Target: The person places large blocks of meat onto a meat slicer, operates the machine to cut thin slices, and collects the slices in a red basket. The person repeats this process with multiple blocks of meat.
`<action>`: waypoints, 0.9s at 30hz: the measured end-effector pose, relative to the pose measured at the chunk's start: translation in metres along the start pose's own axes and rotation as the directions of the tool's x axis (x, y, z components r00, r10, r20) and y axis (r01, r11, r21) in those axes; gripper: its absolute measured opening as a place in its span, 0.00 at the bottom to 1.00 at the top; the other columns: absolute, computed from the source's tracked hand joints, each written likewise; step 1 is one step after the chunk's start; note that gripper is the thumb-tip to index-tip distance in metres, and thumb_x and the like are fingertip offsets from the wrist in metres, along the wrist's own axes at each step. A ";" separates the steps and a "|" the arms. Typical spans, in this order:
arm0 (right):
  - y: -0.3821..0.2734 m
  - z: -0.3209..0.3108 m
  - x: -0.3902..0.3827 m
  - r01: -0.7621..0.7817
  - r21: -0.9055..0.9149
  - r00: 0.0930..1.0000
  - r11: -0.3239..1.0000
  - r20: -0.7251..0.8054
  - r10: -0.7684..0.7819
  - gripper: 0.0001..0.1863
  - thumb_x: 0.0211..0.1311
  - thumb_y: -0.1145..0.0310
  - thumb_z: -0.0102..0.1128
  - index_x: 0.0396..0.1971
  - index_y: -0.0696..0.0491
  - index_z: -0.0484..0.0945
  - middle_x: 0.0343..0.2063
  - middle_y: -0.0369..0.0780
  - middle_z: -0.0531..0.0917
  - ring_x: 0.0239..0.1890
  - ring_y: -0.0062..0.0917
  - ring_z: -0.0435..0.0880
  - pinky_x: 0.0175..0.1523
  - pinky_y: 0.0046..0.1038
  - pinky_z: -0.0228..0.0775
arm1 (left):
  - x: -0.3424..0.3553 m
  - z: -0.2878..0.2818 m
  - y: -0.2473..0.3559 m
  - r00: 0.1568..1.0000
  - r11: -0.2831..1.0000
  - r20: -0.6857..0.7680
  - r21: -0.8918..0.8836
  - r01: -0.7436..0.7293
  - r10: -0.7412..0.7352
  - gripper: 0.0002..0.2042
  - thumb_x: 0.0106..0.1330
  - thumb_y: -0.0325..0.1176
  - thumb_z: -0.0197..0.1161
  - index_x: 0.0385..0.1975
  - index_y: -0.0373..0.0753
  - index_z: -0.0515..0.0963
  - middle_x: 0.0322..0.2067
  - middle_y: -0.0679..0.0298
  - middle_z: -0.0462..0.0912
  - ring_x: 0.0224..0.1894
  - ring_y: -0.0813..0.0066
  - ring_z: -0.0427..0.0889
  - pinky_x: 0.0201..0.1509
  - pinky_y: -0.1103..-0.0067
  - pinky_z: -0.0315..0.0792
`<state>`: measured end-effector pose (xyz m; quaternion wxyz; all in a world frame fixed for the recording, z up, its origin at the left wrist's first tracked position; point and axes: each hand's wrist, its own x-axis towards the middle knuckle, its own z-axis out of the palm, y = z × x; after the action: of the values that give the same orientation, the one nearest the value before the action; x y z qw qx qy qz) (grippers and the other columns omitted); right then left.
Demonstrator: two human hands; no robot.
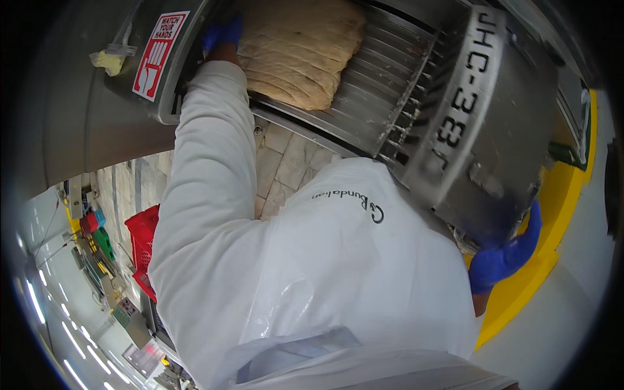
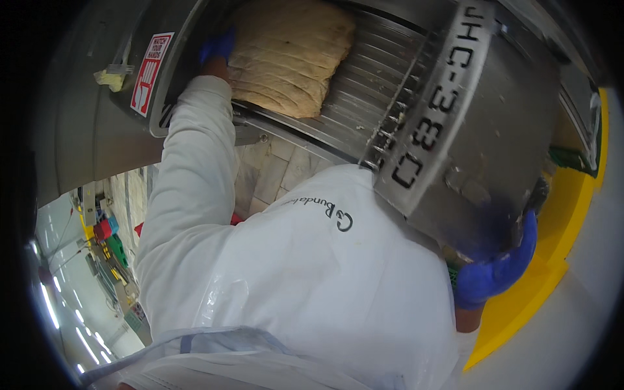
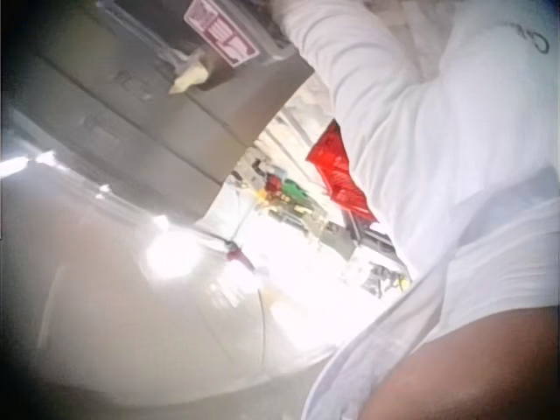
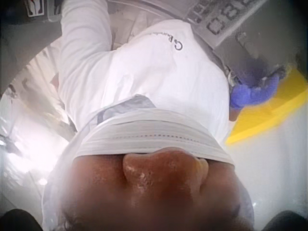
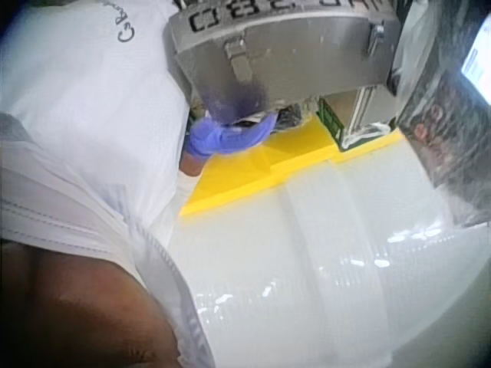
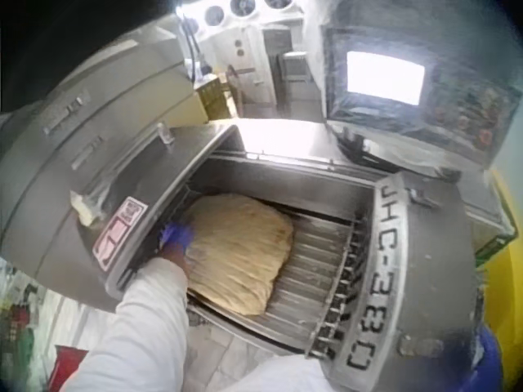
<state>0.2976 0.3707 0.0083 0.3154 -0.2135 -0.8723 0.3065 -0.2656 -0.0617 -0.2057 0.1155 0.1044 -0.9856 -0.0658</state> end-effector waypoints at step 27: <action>0.025 -0.008 -0.001 0.318 0.159 0.947 0.934 -0.001 -0.322 0.38 0.69 0.45 0.60 0.67 0.60 0.70 0.65 0.48 0.75 0.69 0.41 0.72 0.75 0.41 0.58 | -0.134 -0.098 0.082 0.887 0.816 0.321 -0.569 -0.099 0.332 0.39 0.67 0.64 0.59 0.67 0.36 0.73 0.66 0.46 0.75 0.71 0.51 0.71 0.74 0.63 0.64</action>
<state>0.3088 0.3915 -0.0042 0.3662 -0.0392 -0.8724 0.3215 -0.1304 0.0368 -0.1273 -0.0602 -0.0632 -0.9343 -0.3457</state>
